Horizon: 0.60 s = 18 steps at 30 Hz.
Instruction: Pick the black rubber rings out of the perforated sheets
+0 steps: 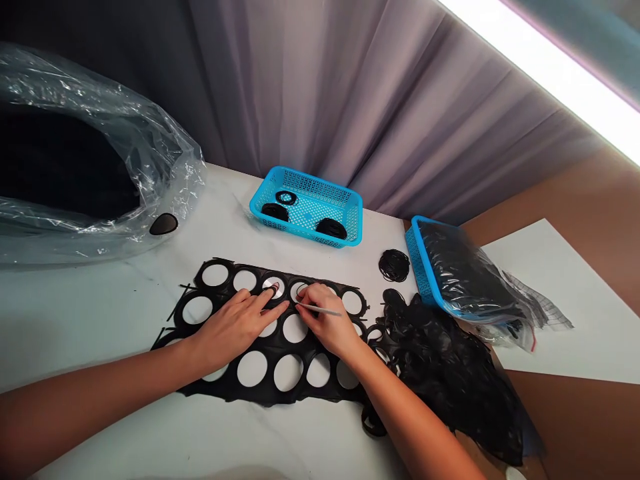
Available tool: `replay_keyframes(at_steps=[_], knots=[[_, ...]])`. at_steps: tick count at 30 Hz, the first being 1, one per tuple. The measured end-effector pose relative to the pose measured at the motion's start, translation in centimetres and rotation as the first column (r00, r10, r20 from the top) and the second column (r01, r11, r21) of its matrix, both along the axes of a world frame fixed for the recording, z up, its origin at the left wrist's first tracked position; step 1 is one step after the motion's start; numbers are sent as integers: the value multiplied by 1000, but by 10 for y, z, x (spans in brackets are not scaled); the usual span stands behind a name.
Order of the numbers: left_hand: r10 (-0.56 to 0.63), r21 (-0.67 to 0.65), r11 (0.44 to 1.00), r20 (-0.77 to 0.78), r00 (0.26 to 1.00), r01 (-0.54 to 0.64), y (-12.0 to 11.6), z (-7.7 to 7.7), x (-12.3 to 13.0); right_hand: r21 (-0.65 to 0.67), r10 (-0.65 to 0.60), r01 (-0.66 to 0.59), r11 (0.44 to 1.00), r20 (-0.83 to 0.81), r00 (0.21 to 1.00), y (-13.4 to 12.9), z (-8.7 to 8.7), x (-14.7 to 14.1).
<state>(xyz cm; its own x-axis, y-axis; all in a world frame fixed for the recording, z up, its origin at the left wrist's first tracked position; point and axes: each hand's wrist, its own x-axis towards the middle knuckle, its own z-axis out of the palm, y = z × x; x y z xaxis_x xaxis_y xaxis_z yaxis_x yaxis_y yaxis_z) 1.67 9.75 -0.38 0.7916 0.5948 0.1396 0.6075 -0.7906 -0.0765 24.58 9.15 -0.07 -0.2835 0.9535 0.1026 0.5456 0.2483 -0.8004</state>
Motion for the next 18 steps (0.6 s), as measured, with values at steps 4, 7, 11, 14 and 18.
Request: replay_keyframes(at_steps=[4, 7, 11, 14, 18], knots=[[56, -40, 998, -20, 998, -57, 0, -1, 0, -55, -45, 42, 998, -42, 998, 0, 2, 1], [80, -69, 994, -20, 997, -81, 0, 0, 1, -113, -63, 54, 992, -78, 995, 1, 3, 3], [72, -66, 995, 0, 997, -72, 0, -1, 2, -109, -44, 36, 993, -72, 996, 3, 3, 4], [69, -53, 996, -17, 997, -70, -1, -1, 2, -95, -40, 34, 995, -66, 997, 3, 2, 4], [73, -49, 996, -24, 997, -74, -1, -2, 1, -3, 7, -7, 1000, 29, 1000, -4, -1, -1]])
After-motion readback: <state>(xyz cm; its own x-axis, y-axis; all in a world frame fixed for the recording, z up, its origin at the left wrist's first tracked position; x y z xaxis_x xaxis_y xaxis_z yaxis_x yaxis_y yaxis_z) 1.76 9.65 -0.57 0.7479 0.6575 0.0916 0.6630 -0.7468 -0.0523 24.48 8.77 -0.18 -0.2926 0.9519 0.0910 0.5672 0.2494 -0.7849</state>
